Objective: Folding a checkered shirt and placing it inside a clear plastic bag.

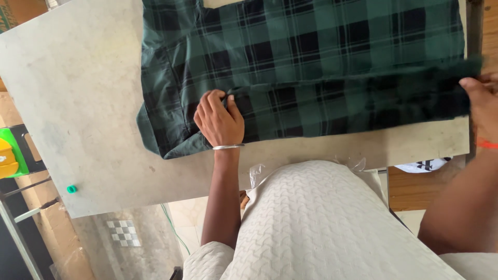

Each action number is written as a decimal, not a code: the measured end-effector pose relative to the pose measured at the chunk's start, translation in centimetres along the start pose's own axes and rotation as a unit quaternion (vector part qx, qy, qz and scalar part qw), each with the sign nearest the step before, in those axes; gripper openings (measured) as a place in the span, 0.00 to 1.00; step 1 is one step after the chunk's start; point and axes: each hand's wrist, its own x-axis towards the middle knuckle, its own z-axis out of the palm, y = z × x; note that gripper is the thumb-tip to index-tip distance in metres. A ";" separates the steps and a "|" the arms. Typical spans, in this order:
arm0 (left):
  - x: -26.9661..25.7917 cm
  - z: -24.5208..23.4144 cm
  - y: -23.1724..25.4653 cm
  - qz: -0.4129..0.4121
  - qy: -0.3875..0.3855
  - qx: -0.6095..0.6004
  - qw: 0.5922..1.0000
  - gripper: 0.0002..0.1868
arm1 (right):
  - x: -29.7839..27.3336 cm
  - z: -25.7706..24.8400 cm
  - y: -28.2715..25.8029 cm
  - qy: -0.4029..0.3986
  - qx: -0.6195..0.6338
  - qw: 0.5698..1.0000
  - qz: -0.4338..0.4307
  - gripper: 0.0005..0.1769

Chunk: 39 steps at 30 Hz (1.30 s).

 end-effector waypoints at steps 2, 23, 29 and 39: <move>-0.8 -0.3 0.4 0.010 0.008 0.005 1.000 0.16 | -5.8 0.9 -9.7 0.069 -0.081 0.994 -0.013 0.24; -5.5 -0.1 -6.4 -0.040 -0.145 0.167 0.974 0.33 | -9.0 5.8 -12.5 0.084 -0.226 0.952 -0.188 0.43; -5.9 -0.4 -8.5 -0.063 -0.141 0.110 0.982 0.31 | -9.3 5.0 -15.3 0.094 -0.228 0.952 -0.180 0.38; -7.3 -2.3 -13.5 -0.129 -0.144 0.118 0.974 0.47 | -9.8 4.6 -14.7 0.096 -0.248 0.952 -0.154 0.36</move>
